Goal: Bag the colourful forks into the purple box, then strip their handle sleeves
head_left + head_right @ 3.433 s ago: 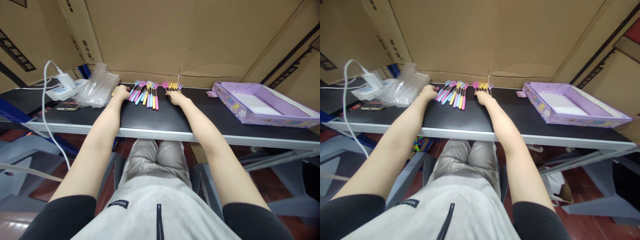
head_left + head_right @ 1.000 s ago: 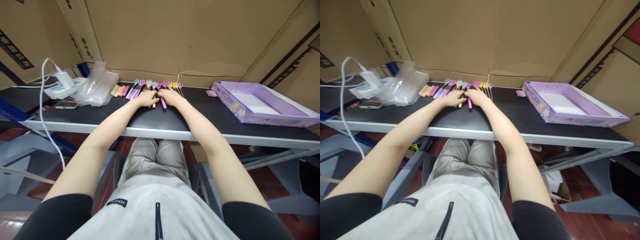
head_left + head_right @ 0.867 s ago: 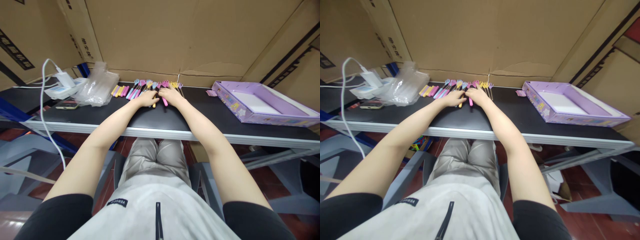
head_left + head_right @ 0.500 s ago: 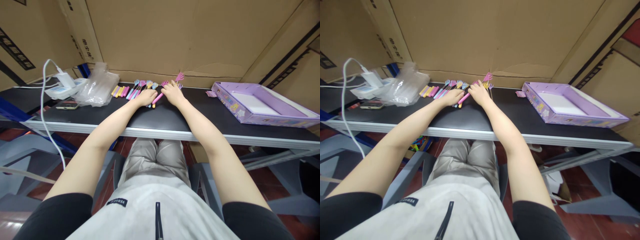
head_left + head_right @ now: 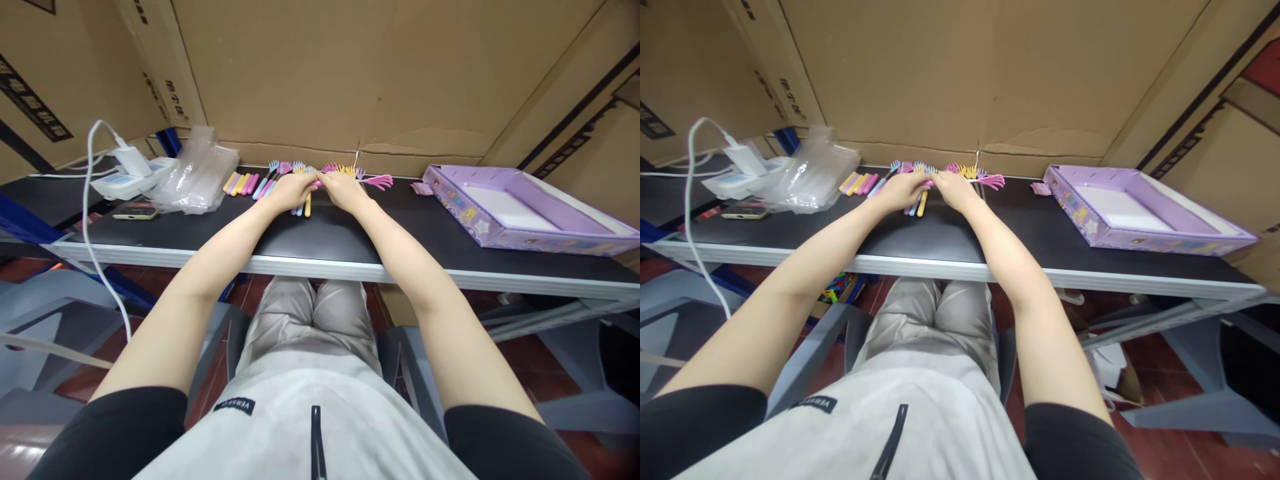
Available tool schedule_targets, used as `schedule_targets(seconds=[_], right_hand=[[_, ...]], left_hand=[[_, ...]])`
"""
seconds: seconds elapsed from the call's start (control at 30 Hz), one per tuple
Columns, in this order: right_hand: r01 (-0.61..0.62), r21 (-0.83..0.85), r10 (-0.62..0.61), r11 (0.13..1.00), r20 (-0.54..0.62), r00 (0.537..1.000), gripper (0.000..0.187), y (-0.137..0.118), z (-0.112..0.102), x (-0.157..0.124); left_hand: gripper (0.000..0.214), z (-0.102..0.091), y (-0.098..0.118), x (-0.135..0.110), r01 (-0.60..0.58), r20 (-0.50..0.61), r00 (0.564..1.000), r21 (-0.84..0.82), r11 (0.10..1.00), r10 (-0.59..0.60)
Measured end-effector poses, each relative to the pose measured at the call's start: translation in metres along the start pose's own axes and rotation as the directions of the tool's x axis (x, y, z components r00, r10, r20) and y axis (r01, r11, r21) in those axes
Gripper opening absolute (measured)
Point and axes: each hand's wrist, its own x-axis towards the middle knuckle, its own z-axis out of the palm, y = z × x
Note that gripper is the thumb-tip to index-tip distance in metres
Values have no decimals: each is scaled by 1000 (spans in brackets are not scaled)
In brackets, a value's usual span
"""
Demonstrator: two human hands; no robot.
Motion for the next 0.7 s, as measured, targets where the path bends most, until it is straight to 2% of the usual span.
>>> schedule_targets(seconds=[0.27,0.4,0.5,0.57,0.6,0.63,0.67,0.7], right_hand=[[-64,-16,65,998,60,996,61,-7,-18,-3],[-74,-25,76,997,61,995,62,-7,-17,1],[-105,-11,105,994,50,993,60,6,-15,-2],[-187,4,186,982,31,982,56,28,-18,-16],[-274,8,274,962,12,962,54,42,-21,-26],[-383,16,383,924,-13,924,53,57,-24,-38],[-494,22,495,869,-33,868,52,71,-27,-50],[-591,18,591,807,-42,806,52,85,-29,-60]], left_hand=[[34,-4,-4,6,28,-7,1000,65,998,-27],[30,-2,-6,9,28,-6,1000,65,998,-28],[27,-7,-18,6,69,-16,998,53,996,-68],[24,-18,-35,-4,158,-40,987,45,986,-157],[24,-24,-46,-10,245,-64,968,41,969,-242],[24,-32,-57,-17,359,-89,930,31,933,-355],[27,-38,-68,-23,479,-132,871,15,878,-473],[31,-43,-78,-29,592,-180,792,-7,806,-583]])
